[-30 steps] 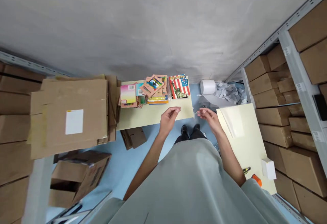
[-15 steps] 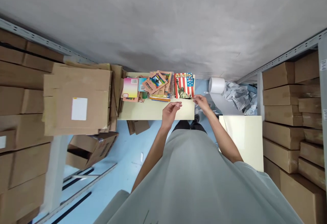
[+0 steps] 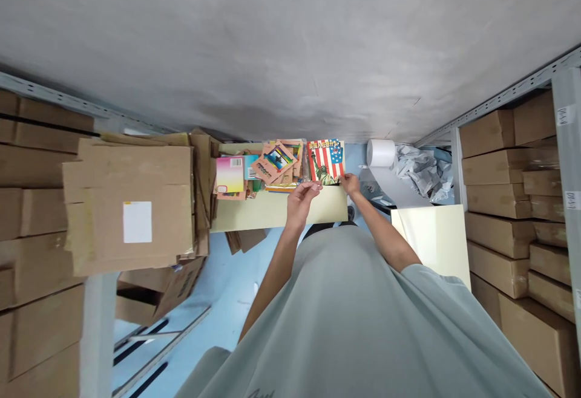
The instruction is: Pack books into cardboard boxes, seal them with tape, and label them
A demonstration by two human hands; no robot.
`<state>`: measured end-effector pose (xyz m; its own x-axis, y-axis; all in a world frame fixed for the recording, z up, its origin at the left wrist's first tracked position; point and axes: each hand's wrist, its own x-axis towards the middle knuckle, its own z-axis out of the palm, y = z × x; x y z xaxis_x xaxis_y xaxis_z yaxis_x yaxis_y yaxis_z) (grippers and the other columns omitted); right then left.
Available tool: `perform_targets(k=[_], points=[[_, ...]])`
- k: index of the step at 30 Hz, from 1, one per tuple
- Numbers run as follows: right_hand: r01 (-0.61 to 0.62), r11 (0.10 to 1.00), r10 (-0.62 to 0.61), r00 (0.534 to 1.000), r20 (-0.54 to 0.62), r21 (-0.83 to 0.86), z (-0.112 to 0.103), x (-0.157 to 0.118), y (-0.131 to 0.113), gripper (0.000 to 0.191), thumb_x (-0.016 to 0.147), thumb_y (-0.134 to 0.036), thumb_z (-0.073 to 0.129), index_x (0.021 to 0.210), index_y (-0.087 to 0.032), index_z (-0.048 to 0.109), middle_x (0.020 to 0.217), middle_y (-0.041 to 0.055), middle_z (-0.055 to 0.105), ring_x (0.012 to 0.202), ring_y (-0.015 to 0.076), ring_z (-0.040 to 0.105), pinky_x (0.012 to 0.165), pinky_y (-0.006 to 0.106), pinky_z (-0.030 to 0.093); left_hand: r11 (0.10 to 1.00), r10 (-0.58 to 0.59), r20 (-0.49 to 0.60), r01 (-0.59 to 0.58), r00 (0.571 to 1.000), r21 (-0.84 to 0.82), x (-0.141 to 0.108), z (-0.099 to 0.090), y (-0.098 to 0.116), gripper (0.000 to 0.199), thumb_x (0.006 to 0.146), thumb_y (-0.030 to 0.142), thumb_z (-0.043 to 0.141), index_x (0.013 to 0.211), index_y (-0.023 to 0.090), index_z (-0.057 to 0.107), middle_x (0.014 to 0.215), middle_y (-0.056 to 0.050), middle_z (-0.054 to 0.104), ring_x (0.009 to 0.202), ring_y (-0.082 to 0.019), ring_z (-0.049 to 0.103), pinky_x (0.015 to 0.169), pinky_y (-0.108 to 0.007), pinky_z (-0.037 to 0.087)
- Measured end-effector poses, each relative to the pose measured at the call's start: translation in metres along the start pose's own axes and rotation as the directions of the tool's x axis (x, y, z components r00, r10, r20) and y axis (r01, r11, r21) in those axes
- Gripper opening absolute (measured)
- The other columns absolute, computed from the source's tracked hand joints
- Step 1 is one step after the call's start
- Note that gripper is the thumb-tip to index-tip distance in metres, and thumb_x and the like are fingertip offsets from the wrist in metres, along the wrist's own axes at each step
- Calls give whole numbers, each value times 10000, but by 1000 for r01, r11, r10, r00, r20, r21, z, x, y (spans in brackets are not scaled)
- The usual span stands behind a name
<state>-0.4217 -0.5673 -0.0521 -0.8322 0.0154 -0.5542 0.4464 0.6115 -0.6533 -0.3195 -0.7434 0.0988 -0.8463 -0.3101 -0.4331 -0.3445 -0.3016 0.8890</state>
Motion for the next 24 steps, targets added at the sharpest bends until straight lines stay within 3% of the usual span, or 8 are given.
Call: perform_targets(k=[3,7,11,14,17,20,24], points=[[-78,995,82,995,-65,62,1,-3,-7,113,926,-305,699,870,-207,697,1043,172,843,1084,326,800,1019,430,608,1000,-20,-7,20,1000,-10,4,-12,-3,452,798,629,909,959,229,770,1208,-120,832,1096,-280,797,1066,-469,602],[-52,973,74,993,-91,226,-2,-23,-18,186,915,-414,689,875,-245,623,950,81,804,930,243,783,897,371,659,998,-64,7,64,998,-13,13,-26,-12,470,807,652,888,962,227,757,1186,-128,830,1093,-283,798,1064,-473,603],[13,914,44,990,-131,406,-21,-67,-17,368,873,-601,719,854,-268,565,876,23,735,823,198,730,782,329,669,993,-117,71,115,991,23,26,-33,-24,517,759,662,911,969,217,755,1186,-143,829,1087,-286,797,1067,-482,598],[101,807,14,982,-190,582,-47,-115,-5,513,783,-722,804,858,-260,594,839,14,701,807,203,685,732,333,656,983,-176,147,165,973,86,37,-29,-35,545,719,658,926,979,208,765,1211,-155,826,1116,-296,789,1081,-486,590],[98,729,105,962,-253,677,-72,-174,11,556,786,-762,834,900,-253,642,834,16,702,815,207,674,744,340,651,968,-228,264,188,937,168,43,-10,-49,541,720,658,911,986,208,772,1231,-154,823,1168,-306,769,1076,-481,592],[106,642,234,916,-326,760,-88,-237,25,541,807,-746,862,947,-255,684,883,15,726,827,194,674,779,341,651,954,-275,390,200,879,224,36,22,-64,530,734,654,895,988,205,774,1226,-143,821,1189,-295,757,1039,-449,609],[158,545,411,806,-426,824,-91,-308,43,549,790,-752,887,924,-268,665,853,-7,695,781,174,647,772,332,645,924,-381,562,275,734,267,8,72,-81,492,764,634,867,958,198,744,1267,-149,812,1145,-267,774,984,-400,628]])
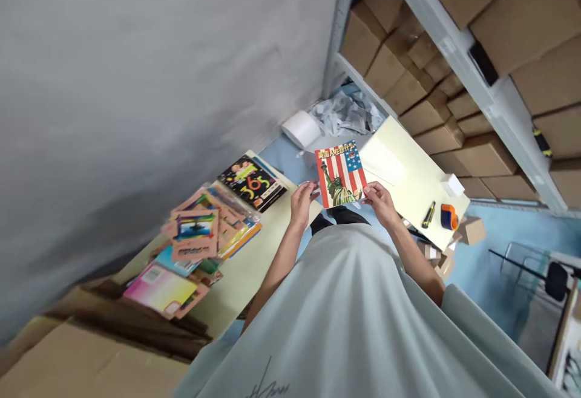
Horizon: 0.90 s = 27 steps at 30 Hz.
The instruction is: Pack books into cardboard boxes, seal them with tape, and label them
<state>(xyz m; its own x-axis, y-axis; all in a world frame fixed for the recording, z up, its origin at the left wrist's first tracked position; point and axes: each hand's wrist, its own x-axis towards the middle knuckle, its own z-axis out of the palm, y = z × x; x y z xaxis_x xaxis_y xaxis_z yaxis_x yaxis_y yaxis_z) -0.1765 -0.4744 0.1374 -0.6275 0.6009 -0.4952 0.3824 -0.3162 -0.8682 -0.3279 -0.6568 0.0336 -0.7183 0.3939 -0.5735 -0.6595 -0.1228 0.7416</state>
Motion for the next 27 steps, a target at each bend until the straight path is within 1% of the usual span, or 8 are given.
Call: perform_targets(k=[2,6,10,13,17,19,23,27], points=[[9,999,-5,995,-103,36,-23,-20,3,552,787,-755,889,915,-271,655,819,-17,663,758,170,629,761,331,641,997,-71,117,71,991,2,2,29,-5,471,768,629,846,887,206,677,1267,-155,817,1104,-266,787,940,-389,634],[36,994,-9,970,-242,107,-64,-48,13,538,778,-732,914,904,-276,658,810,-15,646,744,175,610,733,336,641,979,-205,307,200,929,49,-2,81,-17,515,796,655,780,781,235,481,1298,-177,811,1066,-269,803,896,-393,639],[73,977,-6,950,-313,202,-106,-63,23,505,796,-705,922,899,-277,675,839,-1,683,764,176,620,710,315,628,975,-223,338,215,914,61,-12,130,-31,472,752,542,878,975,226,606,1351,-166,798,1101,-260,804,955,-411,641],[101,970,-26,948,-317,222,-141,-66,32,488,816,-691,915,902,-277,671,854,2,704,772,177,634,731,318,630,974,-225,381,192,897,124,-17,168,-40,572,741,496,928,1187,221,699,1300,-139,819,1151,-268,797,1007,-420,638],[110,972,-54,965,-257,210,-197,-59,44,472,839,-685,896,932,-282,668,863,7,718,808,199,671,770,347,632,956,-242,481,121,843,268,-18,221,-51,587,763,516,933,1235,208,771,1313,-135,822,1195,-317,788,1031,-458,651],[100,970,-54,977,-206,221,-228,-50,50,475,813,-658,923,919,-278,659,850,1,719,793,195,674,774,347,622,944,-234,501,71,833,323,-18,248,-57,581,772,513,928,1248,211,790,1315,-132,823,1183,-320,792,1023,-456,658],[71,947,-32,991,-129,314,-285,-25,52,521,770,-641,951,1032,-276,688,922,6,781,840,199,730,854,361,625,911,-205,478,-12,854,411,-18,299,-70,560,765,496,923,1239,218,812,1294,-123,829,1178,-313,792,996,-422,664],[63,921,-16,992,-124,383,-328,4,41,598,793,-682,920,1170,-285,679,922,3,812,862,214,770,866,366,629,881,-143,452,-95,881,464,-18,342,-84,552,766,488,914,1233,214,808,1303,-123,821,1198,-307,779,1000,-407,652]])
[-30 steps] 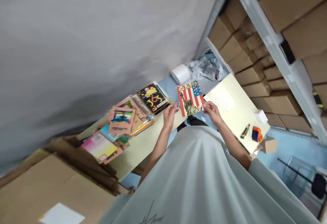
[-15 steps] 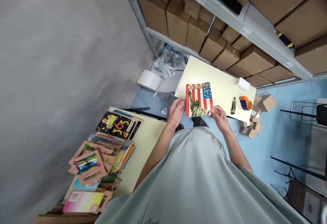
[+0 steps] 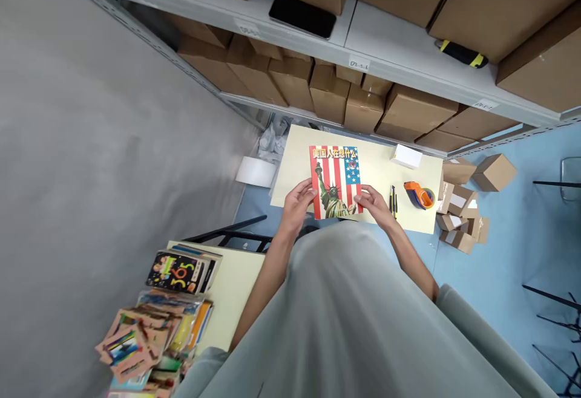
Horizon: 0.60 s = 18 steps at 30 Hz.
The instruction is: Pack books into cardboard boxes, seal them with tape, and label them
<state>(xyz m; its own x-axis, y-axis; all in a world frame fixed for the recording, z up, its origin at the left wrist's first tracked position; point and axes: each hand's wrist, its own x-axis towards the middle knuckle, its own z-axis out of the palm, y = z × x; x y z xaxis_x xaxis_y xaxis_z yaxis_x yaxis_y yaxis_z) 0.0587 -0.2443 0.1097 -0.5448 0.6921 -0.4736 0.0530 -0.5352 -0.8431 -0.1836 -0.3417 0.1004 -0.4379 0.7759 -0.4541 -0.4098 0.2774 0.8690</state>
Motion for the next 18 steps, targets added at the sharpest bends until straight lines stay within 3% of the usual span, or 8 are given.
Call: perform_targets(k=[4,8,12,18], points=[[52,999,-52,999,2,-1,-16,24,-24,578,806,-688,913,1113,-275,652,873,-8,803,803,209,762,780,343,622,996,57,-22,-56,998,69,14,26,11,565,794,484,902,1276,215,785,1329,-121,803,1205,-288,766,1033,-395,630],[104,995,-104,994,-23,3,-16,31,-42,573,813,-693,911,1096,-285,625,907,-5,818,779,206,761,720,328,614,992,83,8,-83,997,100,24,36,25,551,813,476,890,1293,233,768,1369,-112,785,1183,-276,762,1017,-385,632],[145,989,-145,984,-105,-2,4,21,-49,592,818,-733,890,1106,-297,613,960,3,831,809,210,773,767,346,637,992,69,55,-75,996,101,34,30,35,532,834,476,870,1299,242,760,1362,-107,786,1204,-288,758,1027,-389,632],[171,985,-166,962,-218,3,48,3,-46,607,810,-758,890,1093,-308,596,1007,11,839,870,228,794,832,382,661,996,33,141,-44,989,75,37,0,43,546,854,500,850,1329,256,736,1385,-105,774,1252,-297,745,1038,-389,630]])
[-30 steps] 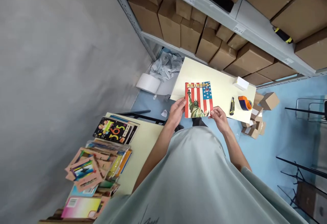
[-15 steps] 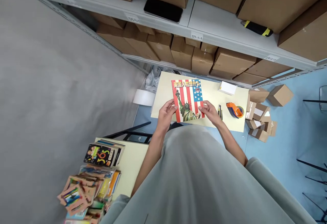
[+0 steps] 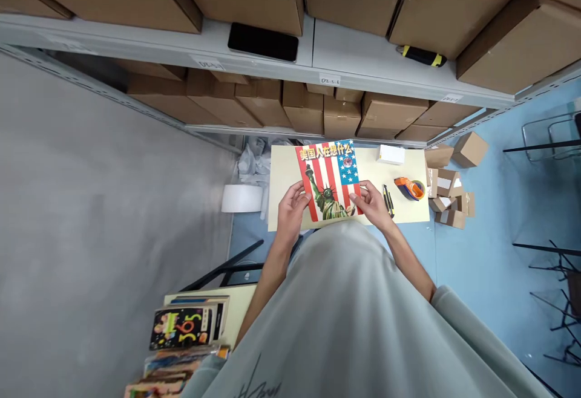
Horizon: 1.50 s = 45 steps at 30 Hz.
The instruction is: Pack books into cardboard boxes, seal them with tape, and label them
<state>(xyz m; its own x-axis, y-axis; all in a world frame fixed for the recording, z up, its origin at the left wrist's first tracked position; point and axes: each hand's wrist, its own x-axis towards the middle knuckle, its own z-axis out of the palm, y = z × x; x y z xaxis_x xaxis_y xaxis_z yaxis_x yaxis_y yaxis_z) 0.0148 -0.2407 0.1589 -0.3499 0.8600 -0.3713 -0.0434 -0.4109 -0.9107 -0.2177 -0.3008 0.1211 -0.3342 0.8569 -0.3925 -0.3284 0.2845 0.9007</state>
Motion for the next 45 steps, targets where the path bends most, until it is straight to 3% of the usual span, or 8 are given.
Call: perform_targets(k=[6,12,19,27,35,45], points=[[30,999,-32,997,-76,-19,38,-23,9,577,828,-746,887,1072,-305,605,1005,22,842,881,229,796,830,370,654,1000,-6,48,7,999,-27,-9,-33,4,523,828,494,881,1281,257,769,1344,-106,785,1284,-310,730,1117,-428,611],[8,1000,-12,990,-139,-29,63,-44,23,597,821,-756,888,1077,-306,590,1027,36,835,952,257,807,844,392,670,999,-2,79,5,997,-43,-20,-51,1,528,852,499,868,1309,258,764,1371,-104,775,1326,-321,714,1177,-449,583],[18,1000,-20,980,-200,-12,70,-60,31,600,813,-734,906,1084,-306,585,1015,26,844,882,242,806,776,369,670,1000,9,138,-5,990,-28,-23,-57,1,489,858,457,863,1282,231,771,1341,-112,781,1295,-309,725,1162,-427,585],[72,997,-73,990,-120,-17,69,-54,20,558,800,-637,968,1077,-296,626,1016,14,843,910,225,809,810,360,677,993,112,123,-107,986,-50,-29,-60,-1,524,897,492,864,1328,231,720,1372,-124,770,1303,-292,731,1167,-436,584],[99,995,-101,992,-69,-34,47,-39,16,547,834,-692,918,1061,-296,616,974,12,821,867,204,790,820,354,665,989,140,68,-137,988,-58,-23,-36,-10,607,844,519,920,1324,233,682,1337,-127,774,1301,-300,737,1155,-442,592],[65,998,-65,998,-26,10,-29,-26,8,584,807,-735,907,1048,-294,608,951,-3,773,862,185,752,863,339,628,996,87,33,-87,996,-16,-21,32,-14,602,821,478,950,1315,245,698,1356,-103,783,1307,-279,736,1164,-423,581]])
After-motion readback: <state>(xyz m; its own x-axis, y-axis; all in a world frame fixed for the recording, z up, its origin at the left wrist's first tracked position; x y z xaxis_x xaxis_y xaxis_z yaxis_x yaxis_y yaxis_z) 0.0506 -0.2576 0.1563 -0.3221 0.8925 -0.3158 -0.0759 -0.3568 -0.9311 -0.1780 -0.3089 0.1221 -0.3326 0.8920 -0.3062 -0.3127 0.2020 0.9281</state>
